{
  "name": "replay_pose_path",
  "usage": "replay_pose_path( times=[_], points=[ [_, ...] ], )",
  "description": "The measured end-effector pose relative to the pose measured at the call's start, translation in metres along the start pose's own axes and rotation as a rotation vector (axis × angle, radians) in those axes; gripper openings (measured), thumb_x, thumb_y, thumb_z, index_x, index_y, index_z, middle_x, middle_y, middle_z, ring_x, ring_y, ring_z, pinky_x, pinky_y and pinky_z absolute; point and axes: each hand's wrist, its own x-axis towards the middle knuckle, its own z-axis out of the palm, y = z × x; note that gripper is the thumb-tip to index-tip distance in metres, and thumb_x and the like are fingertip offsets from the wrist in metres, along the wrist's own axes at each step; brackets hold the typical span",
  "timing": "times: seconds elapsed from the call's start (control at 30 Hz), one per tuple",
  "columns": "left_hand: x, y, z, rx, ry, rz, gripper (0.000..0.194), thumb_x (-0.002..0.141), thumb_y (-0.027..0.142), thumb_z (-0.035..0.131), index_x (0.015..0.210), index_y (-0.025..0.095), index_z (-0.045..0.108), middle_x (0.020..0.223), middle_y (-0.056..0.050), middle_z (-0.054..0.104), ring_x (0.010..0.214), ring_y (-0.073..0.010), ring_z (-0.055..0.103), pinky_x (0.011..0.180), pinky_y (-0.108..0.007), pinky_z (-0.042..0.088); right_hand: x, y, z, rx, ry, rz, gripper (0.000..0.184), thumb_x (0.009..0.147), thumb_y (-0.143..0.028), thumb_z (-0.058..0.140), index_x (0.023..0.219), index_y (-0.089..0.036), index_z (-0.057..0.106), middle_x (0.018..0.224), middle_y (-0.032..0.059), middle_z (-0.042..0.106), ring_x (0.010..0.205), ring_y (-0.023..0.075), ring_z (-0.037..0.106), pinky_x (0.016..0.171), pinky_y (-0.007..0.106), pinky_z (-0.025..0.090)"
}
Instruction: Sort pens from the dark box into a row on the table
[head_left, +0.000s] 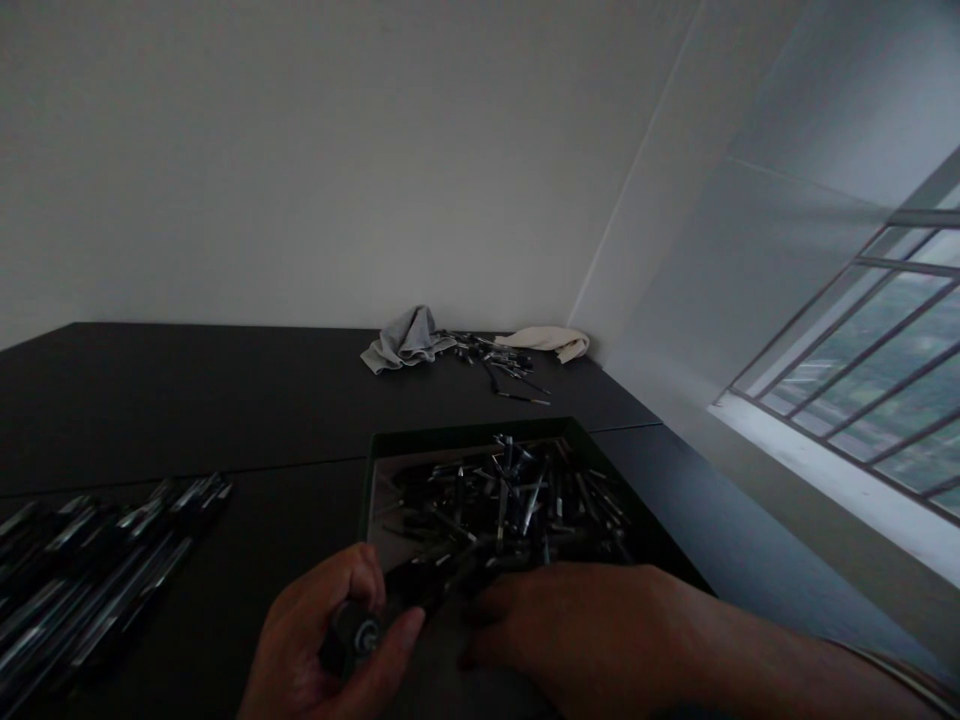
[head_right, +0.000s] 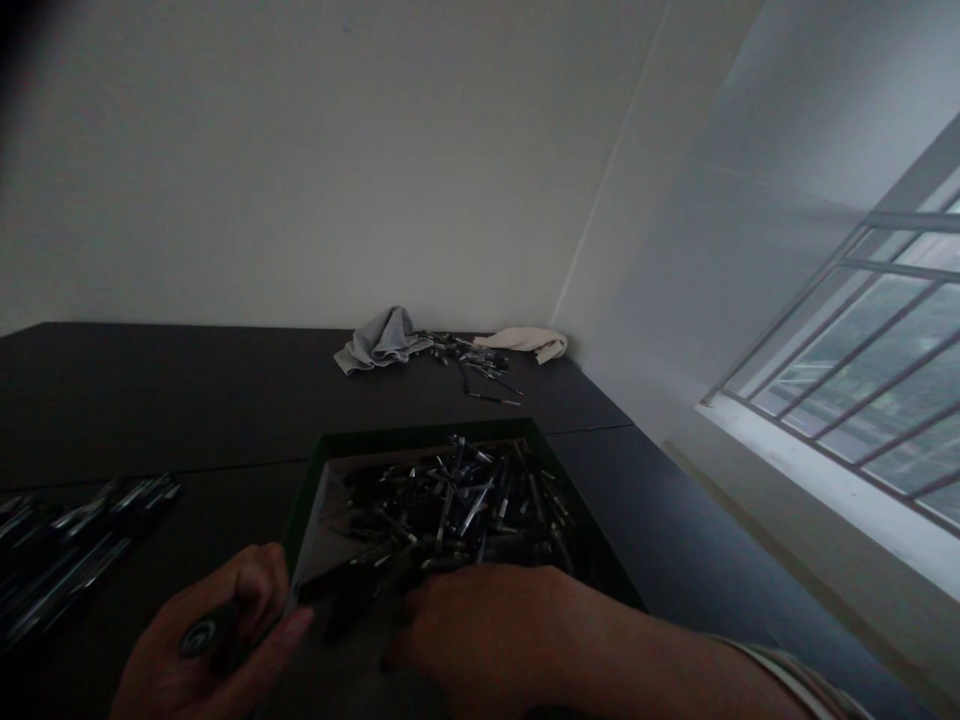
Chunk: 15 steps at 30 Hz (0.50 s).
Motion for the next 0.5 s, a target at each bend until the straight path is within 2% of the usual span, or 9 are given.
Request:
replay_pose_path(
  times=[0.17, 0.27, 0.37, 0.5],
  points=[
    [0.001, 0.0, 0.001, -0.008, 0.0, 0.011, 0.025, 0.083, 0.012, 0.052, 0.068, 0.024, 0.035, 0.058, 0.008, 0.037, 0.046, -0.0088, 0.044, 0.043, -0.016, 0.04, 0.001, 0.016, 0.007, 0.008, 0.183, 0.063, 0.038, 0.076, -0.009, 0.054, 0.113, -0.011, 0.062, 0.116, 0.0147, 0.06, 0.107, 0.0247, 0.056, 0.084, 0.033, 0.046],
    [0.003, 0.003, 0.0, -0.01, 0.007, -0.003, 0.025, 0.082, 0.011, 0.052, 0.068, 0.024, 0.036, 0.057, 0.008, 0.038, 0.046, -0.009, 0.044, 0.043, -0.017, 0.04, 0.001, 0.022, 0.011, -0.01, 0.225, 0.092, 0.039, 0.074, -0.014, 0.059, 0.113, -0.011, 0.061, 0.119, 0.0156, 0.057, 0.113, 0.0274, 0.051, 0.091, 0.038, 0.043],
    [0.003, 0.004, 0.0, -0.008, 0.004, -0.012, 0.025, 0.08, 0.011, 0.054, 0.066, 0.023, 0.037, 0.056, 0.007, 0.041, 0.046, -0.0093, 0.045, 0.043, -0.018, 0.039, -0.001, 0.02, 0.007, 0.012, 0.248, 0.107, 0.04, 0.076, -0.014, 0.059, 0.116, -0.013, 0.06, 0.12, 0.014, 0.056, 0.113, 0.0269, 0.051, 0.092, 0.038, 0.043],
    [0.001, 0.004, -0.002, 0.0, -0.001, -0.031, 0.025, 0.081, 0.011, 0.053, 0.067, 0.023, 0.038, 0.056, 0.007, 0.041, 0.046, -0.0094, 0.045, 0.043, -0.018, 0.039, -0.015, 0.019, -0.01, 0.102, 0.322, 0.146, 0.037, 0.085, -0.017, 0.05, 0.122, -0.02, 0.056, 0.118, 0.0086, 0.059, 0.107, 0.0228, 0.057, 0.091, 0.036, 0.043]
  ],
)
